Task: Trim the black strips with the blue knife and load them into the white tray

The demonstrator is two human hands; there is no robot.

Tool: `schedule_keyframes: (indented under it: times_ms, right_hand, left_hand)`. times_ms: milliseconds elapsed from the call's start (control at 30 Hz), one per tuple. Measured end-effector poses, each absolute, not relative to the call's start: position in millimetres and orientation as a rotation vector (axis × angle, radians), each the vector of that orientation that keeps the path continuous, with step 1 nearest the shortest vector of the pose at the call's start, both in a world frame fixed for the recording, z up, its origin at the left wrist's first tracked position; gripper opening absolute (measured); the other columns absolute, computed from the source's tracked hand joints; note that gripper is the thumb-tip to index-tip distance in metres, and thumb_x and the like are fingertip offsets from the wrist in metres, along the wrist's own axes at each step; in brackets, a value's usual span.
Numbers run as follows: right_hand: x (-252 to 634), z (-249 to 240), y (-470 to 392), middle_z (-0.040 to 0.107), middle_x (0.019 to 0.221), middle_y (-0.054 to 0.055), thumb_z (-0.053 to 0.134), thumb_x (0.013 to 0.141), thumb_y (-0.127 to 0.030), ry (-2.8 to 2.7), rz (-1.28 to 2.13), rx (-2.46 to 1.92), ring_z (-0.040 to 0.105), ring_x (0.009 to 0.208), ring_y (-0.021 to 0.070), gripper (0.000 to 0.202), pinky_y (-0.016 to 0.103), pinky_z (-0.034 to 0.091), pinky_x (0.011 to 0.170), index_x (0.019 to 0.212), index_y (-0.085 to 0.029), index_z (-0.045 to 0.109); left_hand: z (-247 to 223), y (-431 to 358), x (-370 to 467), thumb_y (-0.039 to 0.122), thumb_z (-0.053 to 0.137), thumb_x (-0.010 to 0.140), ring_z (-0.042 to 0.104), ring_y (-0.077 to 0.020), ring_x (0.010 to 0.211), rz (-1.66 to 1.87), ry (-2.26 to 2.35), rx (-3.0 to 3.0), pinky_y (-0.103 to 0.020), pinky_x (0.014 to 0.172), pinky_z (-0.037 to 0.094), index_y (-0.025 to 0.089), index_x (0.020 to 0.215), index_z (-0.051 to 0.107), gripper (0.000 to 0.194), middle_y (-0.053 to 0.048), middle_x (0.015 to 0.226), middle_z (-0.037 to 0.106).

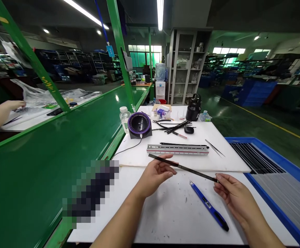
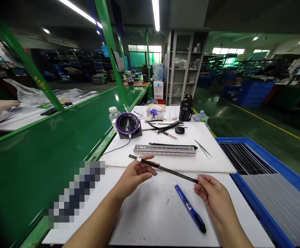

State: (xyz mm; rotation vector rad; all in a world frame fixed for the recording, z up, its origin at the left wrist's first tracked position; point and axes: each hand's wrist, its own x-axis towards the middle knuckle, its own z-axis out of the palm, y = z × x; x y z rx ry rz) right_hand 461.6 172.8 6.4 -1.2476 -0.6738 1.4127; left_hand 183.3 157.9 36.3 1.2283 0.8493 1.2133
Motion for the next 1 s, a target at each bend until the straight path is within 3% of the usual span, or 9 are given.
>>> schedule_keyframes:
  times_ms: [200, 300, 467, 533, 700, 867, 1000]
  right_hand:
    - [458, 10, 172, 0.064, 0.067, -0.001, 0.091, 0.060, -0.037, -0.763, 1.319, -1.294, 0.063, 0.061, 0.0121, 0.041, 0.020, 0.059, 0.061, 0.087, -0.015, 0.069]
    - [458, 18, 174, 0.064, 0.066, -0.001, 0.091, 0.060, -0.035, -0.761, 1.291, -1.279, 0.062, 0.058, 0.0121, 0.041, 0.021, 0.057, 0.059, 0.086, -0.014, 0.068]
    - [448, 29, 175, 0.069, 0.092, 0.001, 0.084, 0.066, -0.049, -0.616, 1.361, -1.102, 0.062, 0.067, 0.0114, 0.046, 0.024, 0.057, 0.067, 0.097, -0.021, 0.066]
    - [436, 33, 169, 0.066, 0.092, 0.002, 0.079, 0.070, -0.054, -0.556, 1.459, -1.032, 0.059, 0.066, 0.0102, 0.045, 0.024, 0.055, 0.063, 0.097, -0.021, 0.066]
    - [386, 45, 147, 0.063, 0.084, 0.003, 0.083, 0.070, -0.036, -0.617, 1.709, -0.923, 0.053, 0.059, 0.0104, 0.041, 0.025, 0.048, 0.053, 0.103, -0.018, 0.068]
    - [360, 51, 149, 0.060, 0.077, -0.001, 0.081, 0.072, -0.041, -0.629, 1.706, -0.859, 0.048, 0.055, 0.0071, 0.037, 0.022, 0.043, 0.053, 0.098, -0.019, 0.066]
    - [362, 48, 157, 0.058, 0.078, -0.002, 0.081, 0.072, -0.043, -0.589, 1.702, -0.881, 0.048, 0.055, 0.0069, 0.034, 0.021, 0.041, 0.050, 0.089, -0.018, 0.065]
  left_hand:
    - [33, 159, 187, 0.029, 0.075, 0.079, 0.067, -0.0205, 0.089, 1.293, 0.991, 1.286, -0.036, 0.085, 0.053, 0.020, 0.106, 0.066, 0.030, -0.008, 0.103, 0.070]
    - [33, 158, 187, 0.030, 0.077, 0.077, 0.068, -0.0207, 0.084, 1.304, 1.047, 1.304, -0.035, 0.080, 0.055, 0.019, 0.097, 0.069, 0.024, -0.006, 0.095, 0.071]
    - [37, 155, 192, 0.028, 0.077, 0.075, 0.070, -0.0191, 0.073, 1.402, 1.092, 1.181, -0.031, 0.074, 0.057, 0.018, 0.093, 0.069, 0.022, -0.004, 0.075, 0.072]
    - [40, 155, 195, 0.028, 0.078, 0.074, 0.070, -0.0181, 0.070, 1.492, 1.058, 1.100, -0.029, 0.071, 0.056, 0.018, 0.092, 0.068, 0.023, -0.003, 0.072, 0.072]
    - [43, 151, 203, 0.027, 0.077, 0.073, 0.070, -0.0169, 0.067, 1.577, 1.093, 1.086, -0.026, 0.067, 0.057, 0.019, 0.091, 0.068, 0.021, -0.002, 0.073, 0.073]
    - [34, 146, 202, 0.023, 0.073, 0.078, 0.072, -0.0162, 0.072, 1.528, 1.327, 1.675, -0.022, 0.066, 0.057, 0.025, 0.090, 0.072, 0.012, 0.001, 0.081, 0.076]
    - [31, 149, 200, 0.009, 0.065, 0.083, 0.072, -0.0129, 0.077, 1.503, 1.126, 2.335, -0.019, 0.072, 0.057, 0.024, 0.104, 0.068, 0.026, 0.000, 0.090, 0.076]
